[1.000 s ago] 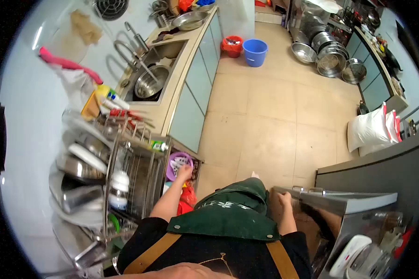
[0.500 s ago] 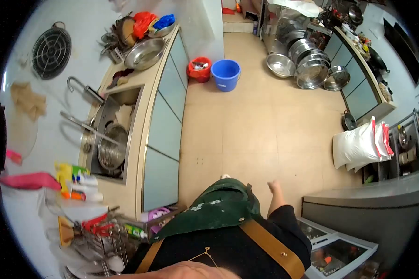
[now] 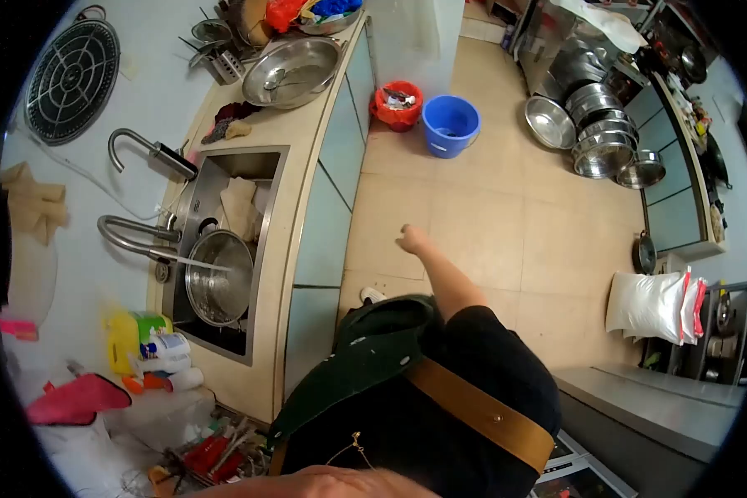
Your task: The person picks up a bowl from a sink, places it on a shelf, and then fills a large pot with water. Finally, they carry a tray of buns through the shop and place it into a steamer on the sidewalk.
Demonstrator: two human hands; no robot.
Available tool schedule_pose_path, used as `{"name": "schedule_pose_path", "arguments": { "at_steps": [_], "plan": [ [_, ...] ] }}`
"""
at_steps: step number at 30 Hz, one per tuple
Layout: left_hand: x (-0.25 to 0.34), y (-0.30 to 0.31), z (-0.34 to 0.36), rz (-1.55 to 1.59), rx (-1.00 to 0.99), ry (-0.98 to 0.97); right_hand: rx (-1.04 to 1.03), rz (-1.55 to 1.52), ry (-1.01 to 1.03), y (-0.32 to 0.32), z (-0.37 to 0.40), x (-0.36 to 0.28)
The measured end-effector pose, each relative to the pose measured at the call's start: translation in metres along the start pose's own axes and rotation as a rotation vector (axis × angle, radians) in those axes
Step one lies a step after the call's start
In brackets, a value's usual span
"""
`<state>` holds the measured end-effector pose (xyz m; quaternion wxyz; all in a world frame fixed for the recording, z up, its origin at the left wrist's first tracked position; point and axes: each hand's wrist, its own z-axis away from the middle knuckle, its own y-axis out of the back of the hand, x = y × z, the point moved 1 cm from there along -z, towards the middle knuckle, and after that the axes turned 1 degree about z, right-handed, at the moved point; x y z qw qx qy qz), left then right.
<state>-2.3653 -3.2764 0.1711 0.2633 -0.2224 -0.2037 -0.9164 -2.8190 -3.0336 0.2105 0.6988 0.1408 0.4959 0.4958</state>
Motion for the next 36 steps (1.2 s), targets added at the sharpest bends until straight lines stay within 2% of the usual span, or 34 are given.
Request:
{"name": "schedule_pose_path", "arguments": {
  "at_steps": [4,7,11,15,18,19,21,24,28,33,36],
  "plan": [
    [0.075,0.001,-0.039,0.0,-0.029,-0.086,-0.104,0.175,0.086,-0.017,-0.017,-0.038],
    [0.121,0.003,-0.06,0.011,-0.033,-0.126,-0.134,0.139,-0.049,-0.023,-0.047,-0.035],
    [0.153,0.004,-0.08,0.044,-0.026,-0.136,-0.03,0.065,-0.218,-0.018,-0.083,-0.033],
    [0.153,0.005,-0.086,0.1,0.013,-0.086,0.344,-0.141,-0.176,-0.011,-0.105,-0.061],
    [0.139,0.006,-0.082,0.159,0.062,-0.035,0.685,-0.149,0.022,0.001,-0.124,-0.116],
    [0.133,0.005,-0.078,0.186,0.085,-0.015,0.695,-0.193,0.071,0.007,-0.129,-0.138],
    [0.123,0.0,-0.069,0.254,0.144,0.021,0.696,-0.288,0.194,0.02,-0.142,-0.193],
    [0.108,-0.014,-0.053,0.362,0.234,0.076,0.597,-0.268,0.333,0.027,-0.164,-0.264],
    [0.105,-0.04,-0.036,0.463,0.333,0.133,0.499,-0.223,0.536,0.021,-0.183,-0.328],
    [0.112,-0.081,-0.03,0.564,0.449,0.174,0.349,-0.088,0.824,0.003,-0.206,-0.364],
    [0.118,-0.102,-0.027,0.587,0.508,0.188,0.235,-0.032,0.908,-0.004,-0.217,-0.371]
  ]
}}
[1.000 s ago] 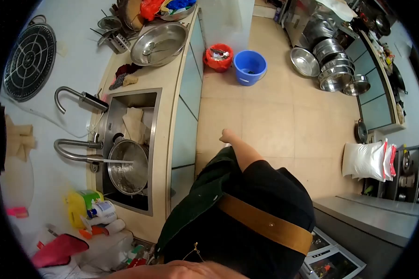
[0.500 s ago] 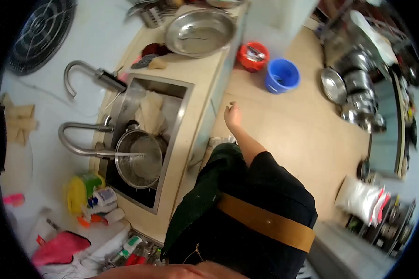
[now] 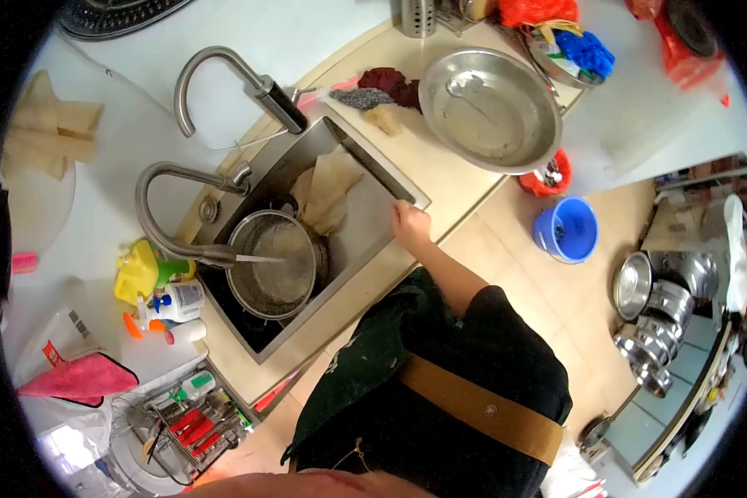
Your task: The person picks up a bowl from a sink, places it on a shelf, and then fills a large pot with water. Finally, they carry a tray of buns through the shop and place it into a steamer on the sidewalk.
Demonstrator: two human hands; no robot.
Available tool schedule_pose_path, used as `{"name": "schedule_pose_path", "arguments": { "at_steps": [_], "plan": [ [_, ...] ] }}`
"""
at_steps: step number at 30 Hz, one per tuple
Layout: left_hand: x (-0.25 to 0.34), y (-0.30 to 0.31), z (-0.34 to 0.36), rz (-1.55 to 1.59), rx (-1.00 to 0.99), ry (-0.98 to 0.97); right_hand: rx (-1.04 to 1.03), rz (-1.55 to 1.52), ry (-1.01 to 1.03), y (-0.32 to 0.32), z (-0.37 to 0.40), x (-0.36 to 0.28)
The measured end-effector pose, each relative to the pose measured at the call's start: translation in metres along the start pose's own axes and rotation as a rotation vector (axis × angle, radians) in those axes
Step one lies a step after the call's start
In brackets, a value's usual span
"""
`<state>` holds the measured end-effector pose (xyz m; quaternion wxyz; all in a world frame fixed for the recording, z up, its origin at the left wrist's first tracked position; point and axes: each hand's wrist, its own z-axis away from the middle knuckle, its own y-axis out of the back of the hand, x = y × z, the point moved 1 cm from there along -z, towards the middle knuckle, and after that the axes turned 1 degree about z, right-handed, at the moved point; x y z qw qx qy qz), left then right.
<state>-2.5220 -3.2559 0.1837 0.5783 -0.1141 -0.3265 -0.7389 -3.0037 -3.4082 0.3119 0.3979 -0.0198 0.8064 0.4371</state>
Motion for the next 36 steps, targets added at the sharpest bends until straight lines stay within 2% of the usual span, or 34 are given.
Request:
{"name": "schedule_pose_path", "arguments": {
  "at_steps": [8,11,13,15,17,22,25,26,28,30,36],
  "plan": [
    [-0.047,-0.024,0.029,0.03,0.14,0.025,-0.188,0.003,0.214,-0.025,-0.022,-0.001],
    [-0.064,-0.023,0.039,0.087,0.162,0.043,-0.214,0.012,0.21,-0.038,-0.02,-0.002],
    [-0.067,-0.015,0.048,0.169,0.16,0.048,-0.262,0.03,0.132,-0.044,-0.016,-0.005],
    [-0.061,-0.009,0.045,0.252,0.161,0.05,-0.252,0.029,0.162,-0.052,-0.009,-0.005],
    [0.013,-0.009,0.084,0.367,0.216,0.146,-0.247,0.039,0.179,-0.058,-0.004,-0.006],
    [0.012,0.0,0.098,0.428,0.239,0.147,-0.286,0.123,0.12,-0.06,-0.005,-0.014],
    [-0.077,0.002,0.066,0.524,0.189,0.177,-0.308,0.162,0.077,-0.061,-0.005,-0.017],
    [-0.093,-0.001,0.065,0.514,0.226,0.119,-0.296,0.175,0.077,-0.063,-0.006,-0.016],
    [-0.118,-0.003,0.064,0.465,0.232,0.12,-0.274,0.184,0.073,-0.068,-0.005,-0.015],
    [-0.135,-0.006,0.066,0.419,0.25,0.136,-0.291,0.18,0.036,-0.068,-0.006,-0.019],
    [-0.112,-0.009,0.084,0.483,0.256,0.177,-0.308,0.19,0.027,-0.064,-0.006,-0.03]
  ]
}}
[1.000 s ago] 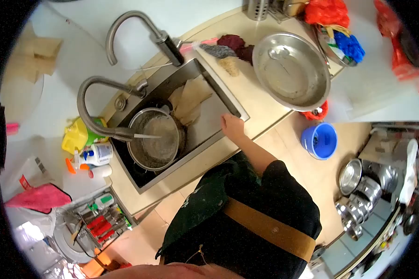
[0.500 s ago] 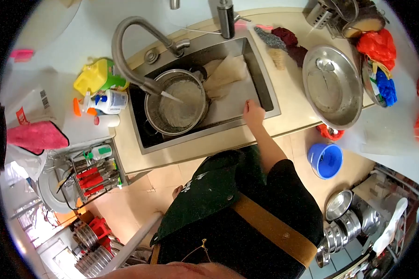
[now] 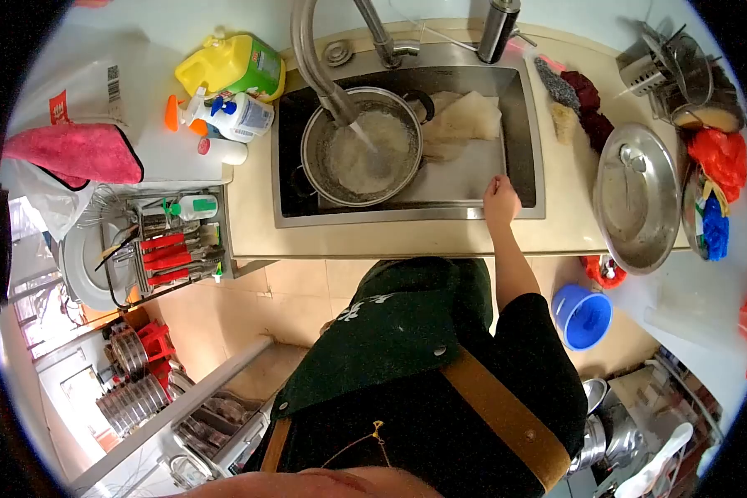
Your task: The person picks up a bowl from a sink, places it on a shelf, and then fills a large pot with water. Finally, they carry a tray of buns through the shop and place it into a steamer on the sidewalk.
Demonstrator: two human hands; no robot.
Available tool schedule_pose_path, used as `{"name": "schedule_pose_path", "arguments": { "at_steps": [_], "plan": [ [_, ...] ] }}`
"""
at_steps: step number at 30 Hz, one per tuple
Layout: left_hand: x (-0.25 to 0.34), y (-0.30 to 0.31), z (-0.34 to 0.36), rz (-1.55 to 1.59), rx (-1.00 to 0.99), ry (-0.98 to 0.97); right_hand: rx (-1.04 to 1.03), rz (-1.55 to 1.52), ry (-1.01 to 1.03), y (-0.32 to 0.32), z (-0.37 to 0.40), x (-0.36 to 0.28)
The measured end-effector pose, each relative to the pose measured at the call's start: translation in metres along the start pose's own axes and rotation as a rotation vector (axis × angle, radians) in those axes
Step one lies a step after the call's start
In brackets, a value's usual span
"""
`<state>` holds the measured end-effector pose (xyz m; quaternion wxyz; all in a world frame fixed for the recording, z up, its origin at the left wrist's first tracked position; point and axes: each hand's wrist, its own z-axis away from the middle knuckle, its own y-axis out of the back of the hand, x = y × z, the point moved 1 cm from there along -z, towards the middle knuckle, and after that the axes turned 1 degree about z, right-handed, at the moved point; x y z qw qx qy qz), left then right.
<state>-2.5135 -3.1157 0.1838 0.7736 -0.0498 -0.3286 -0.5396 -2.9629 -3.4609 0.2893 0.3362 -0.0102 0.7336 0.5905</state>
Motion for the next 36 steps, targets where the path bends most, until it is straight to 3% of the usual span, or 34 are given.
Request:
{"name": "schedule_pose_path", "arguments": {
  "at_steps": [5,9,24,36],
  "plan": [
    [0.074,-0.027,0.044,-0.059,-0.002,0.008,-0.008,0.011,0.001,0.002,0.0,-0.002],
    [0.09,-0.032,0.044,-0.08,-0.016,-0.011,0.019,0.004,0.012,0.001,0.0,-0.002],
    [0.1,-0.041,0.051,-0.132,-0.017,-0.023,-0.001,0.004,0.006,0.002,-0.001,-0.001],
    [0.072,-0.036,0.037,0.002,-0.003,0.004,-0.03,-0.001,0.015,0.006,0.0,-0.003]
  ]
}}
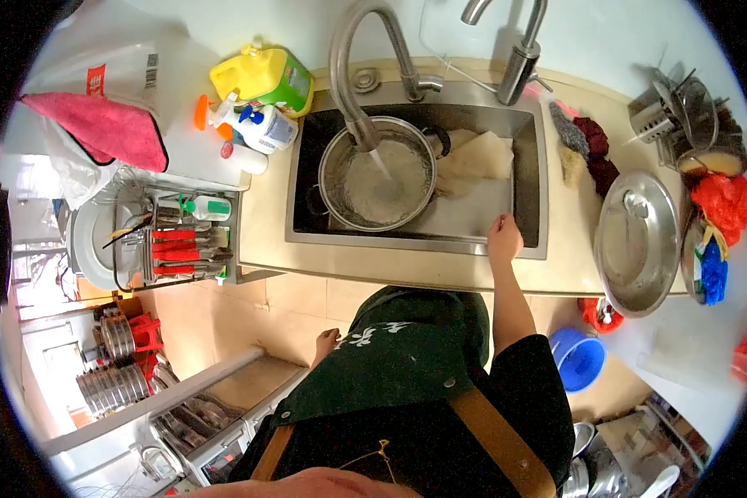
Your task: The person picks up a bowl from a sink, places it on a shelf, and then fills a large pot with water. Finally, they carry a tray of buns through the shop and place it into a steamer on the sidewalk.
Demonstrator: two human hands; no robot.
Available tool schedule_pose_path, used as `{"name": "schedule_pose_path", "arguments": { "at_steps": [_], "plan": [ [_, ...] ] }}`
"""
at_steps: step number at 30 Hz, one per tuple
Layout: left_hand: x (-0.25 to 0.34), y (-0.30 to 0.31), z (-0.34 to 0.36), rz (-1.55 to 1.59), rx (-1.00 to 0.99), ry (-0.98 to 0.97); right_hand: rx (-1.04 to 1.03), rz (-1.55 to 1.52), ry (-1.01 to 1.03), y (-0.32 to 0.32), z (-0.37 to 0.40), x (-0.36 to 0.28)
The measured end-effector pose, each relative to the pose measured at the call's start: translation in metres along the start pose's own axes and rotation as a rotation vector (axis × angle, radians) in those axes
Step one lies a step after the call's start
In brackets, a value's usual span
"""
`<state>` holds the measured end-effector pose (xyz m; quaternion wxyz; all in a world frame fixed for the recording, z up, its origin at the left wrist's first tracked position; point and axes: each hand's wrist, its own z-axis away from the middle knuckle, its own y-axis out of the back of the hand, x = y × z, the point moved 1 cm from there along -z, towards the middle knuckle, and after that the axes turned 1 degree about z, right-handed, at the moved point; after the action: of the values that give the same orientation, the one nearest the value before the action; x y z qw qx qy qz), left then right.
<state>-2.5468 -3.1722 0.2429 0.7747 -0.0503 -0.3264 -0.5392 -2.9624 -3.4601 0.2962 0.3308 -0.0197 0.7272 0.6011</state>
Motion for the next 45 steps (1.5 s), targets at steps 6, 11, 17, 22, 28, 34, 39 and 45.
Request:
{"name": "schedule_pose_path", "arguments": {
  "at_steps": [6,11,17,22,28,34,39,45],
  "plan": [
    [-0.018,0.004,-0.005,0.02,-0.001,0.005,0.014,-0.043,0.033,-0.004,0.001,0.003],
    [-0.028,0.002,-0.004,0.044,0.022,-0.002,0.025,-0.004,0.058,-0.007,0.0,0.006],
    [-0.028,0.005,0.002,0.022,0.004,-0.006,0.062,0.011,0.091,-0.01,0.0,0.008],
    [-0.023,0.005,0.01,-0.007,0.022,-0.013,0.028,-0.019,0.064,-0.005,0.001,0.005],
    [-0.028,0.009,0.008,0.001,0.024,-0.028,0.014,0.002,0.061,-0.007,0.0,0.007],
    [-0.029,0.01,0.006,-0.03,0.039,-0.042,0.008,0.002,0.068,-0.002,0.001,0.002],
    [-0.024,0.007,0.011,-0.041,0.064,-0.058,-0.009,0.016,0.052,-0.001,0.001,0.002],
    [-0.024,0.006,0.01,-0.027,0.052,-0.047,-0.007,0.022,0.048,-0.001,0.001,0.0]
  ]
}}
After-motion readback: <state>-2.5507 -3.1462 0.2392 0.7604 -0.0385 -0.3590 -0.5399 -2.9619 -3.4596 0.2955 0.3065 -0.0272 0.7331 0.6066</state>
